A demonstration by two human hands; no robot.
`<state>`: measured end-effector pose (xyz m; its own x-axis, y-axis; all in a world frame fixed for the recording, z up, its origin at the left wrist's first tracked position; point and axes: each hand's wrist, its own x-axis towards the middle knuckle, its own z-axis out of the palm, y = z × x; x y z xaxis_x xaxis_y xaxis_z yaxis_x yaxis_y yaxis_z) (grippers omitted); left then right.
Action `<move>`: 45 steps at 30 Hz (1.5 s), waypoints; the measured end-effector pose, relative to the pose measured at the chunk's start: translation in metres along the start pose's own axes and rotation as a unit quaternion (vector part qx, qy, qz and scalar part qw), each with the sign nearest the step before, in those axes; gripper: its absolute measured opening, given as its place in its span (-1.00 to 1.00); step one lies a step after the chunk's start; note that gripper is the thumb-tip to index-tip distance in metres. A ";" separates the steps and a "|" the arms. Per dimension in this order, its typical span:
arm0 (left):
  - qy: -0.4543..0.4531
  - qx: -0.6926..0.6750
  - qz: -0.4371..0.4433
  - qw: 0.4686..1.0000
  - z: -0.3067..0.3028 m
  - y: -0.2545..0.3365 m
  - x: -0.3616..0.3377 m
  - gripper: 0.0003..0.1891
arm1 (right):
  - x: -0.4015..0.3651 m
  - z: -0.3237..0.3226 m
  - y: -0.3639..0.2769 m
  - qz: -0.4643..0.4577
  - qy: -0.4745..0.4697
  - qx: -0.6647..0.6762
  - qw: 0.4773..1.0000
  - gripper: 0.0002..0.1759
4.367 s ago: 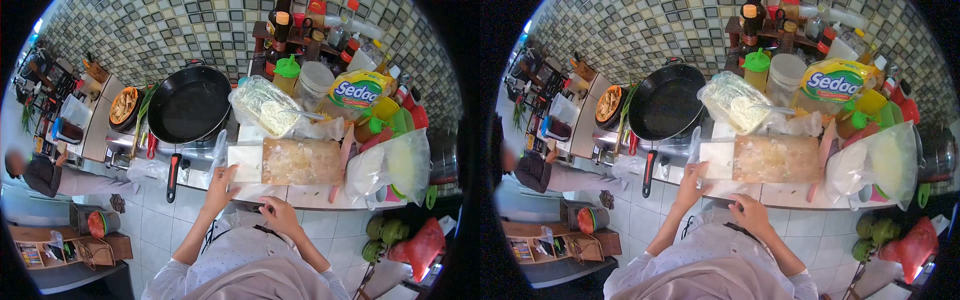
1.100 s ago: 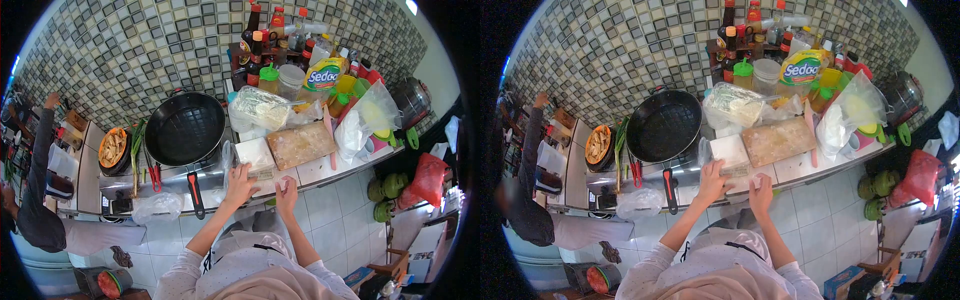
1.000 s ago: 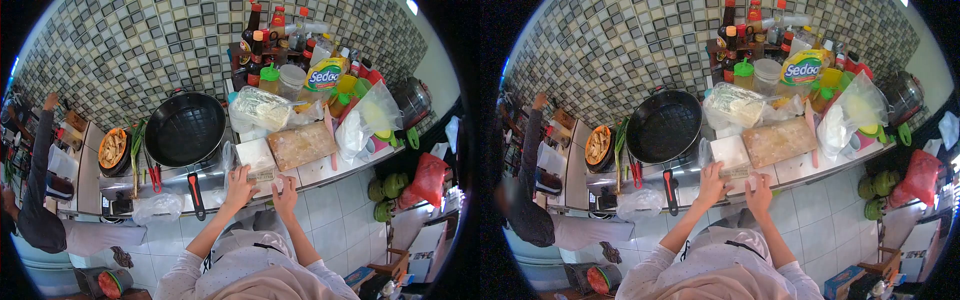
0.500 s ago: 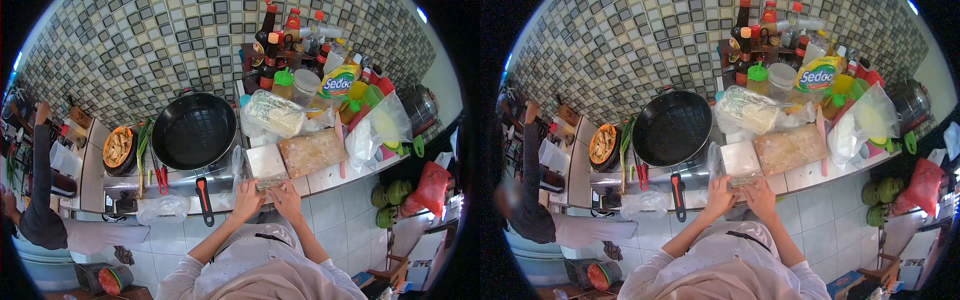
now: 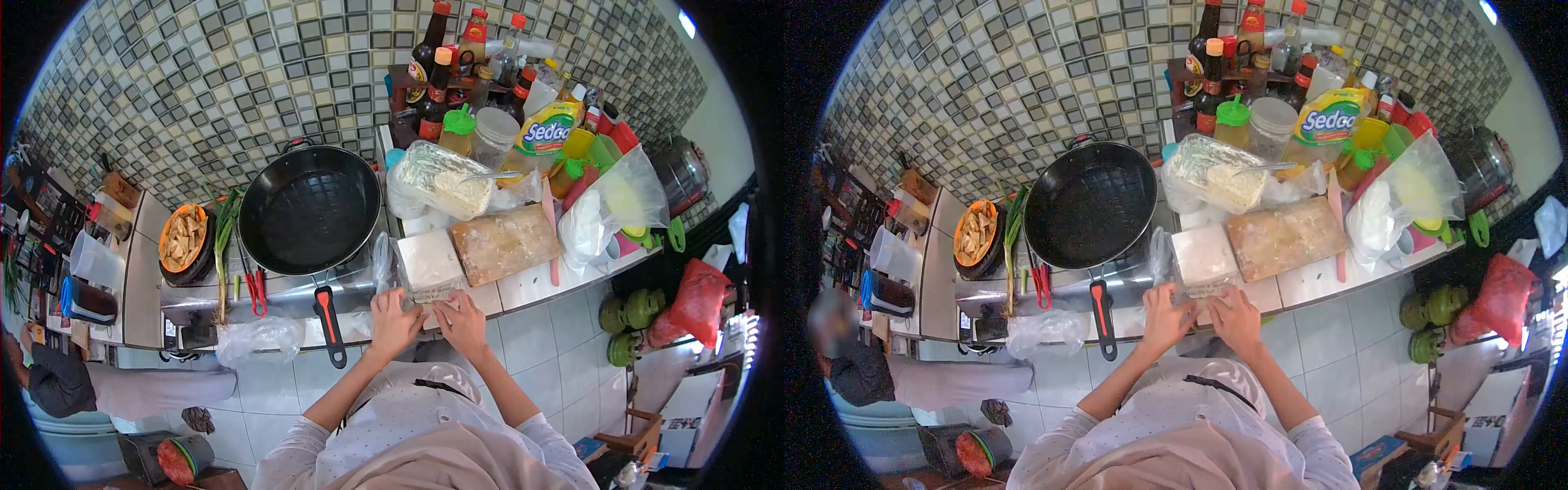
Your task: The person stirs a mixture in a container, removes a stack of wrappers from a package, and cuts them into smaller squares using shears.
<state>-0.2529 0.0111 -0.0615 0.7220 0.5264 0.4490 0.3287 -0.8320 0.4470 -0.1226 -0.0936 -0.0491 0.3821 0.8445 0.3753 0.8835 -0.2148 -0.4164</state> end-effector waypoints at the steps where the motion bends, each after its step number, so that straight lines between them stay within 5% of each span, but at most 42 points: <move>1: 0.000 0.000 0.000 1.000 -0.001 -0.001 -0.001 -0.82 | 0.001 0.003 -0.001 -0.008 0.003 0.000 1.000 -0.88; 10: 0.027 0.006 0.001 1.000 -0.002 -0.004 -0.023 -0.91 | 0.006 0.001 -0.007 0.014 0.010 -0.023 1.000 -0.84; 21: 0.081 0.033 0.012 0.996 0.001 -0.001 -0.006 -0.79 | 0.008 -0.004 0.012 -0.036 -0.010 -0.038 0.999 -0.87; 30: 0.125 0.039 0.029 0.991 0.002 -0.005 0.014 -0.83 | 0.005 -0.006 -0.010 -0.011 0.113 0.031 0.993 -0.97; 35: 0.142 0.004 0.049 0.989 0.002 -0.003 0.017 -0.84 | -0.016 0.022 -0.002 -0.004 0.016 0.022 1.000 -0.94; 45: 0.136 -0.018 0.050 0.989 0.001 -0.005 0.012 -0.88 | 0.005 0.020 0.015 -0.065 0.019 -0.069 0.995 -0.79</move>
<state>-0.2455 0.0216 -0.0594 0.5586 0.4728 0.6815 0.2376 -0.8784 0.4147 -0.1128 -0.0823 -0.0703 0.2705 0.8507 0.4506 0.9538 -0.1734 -0.2453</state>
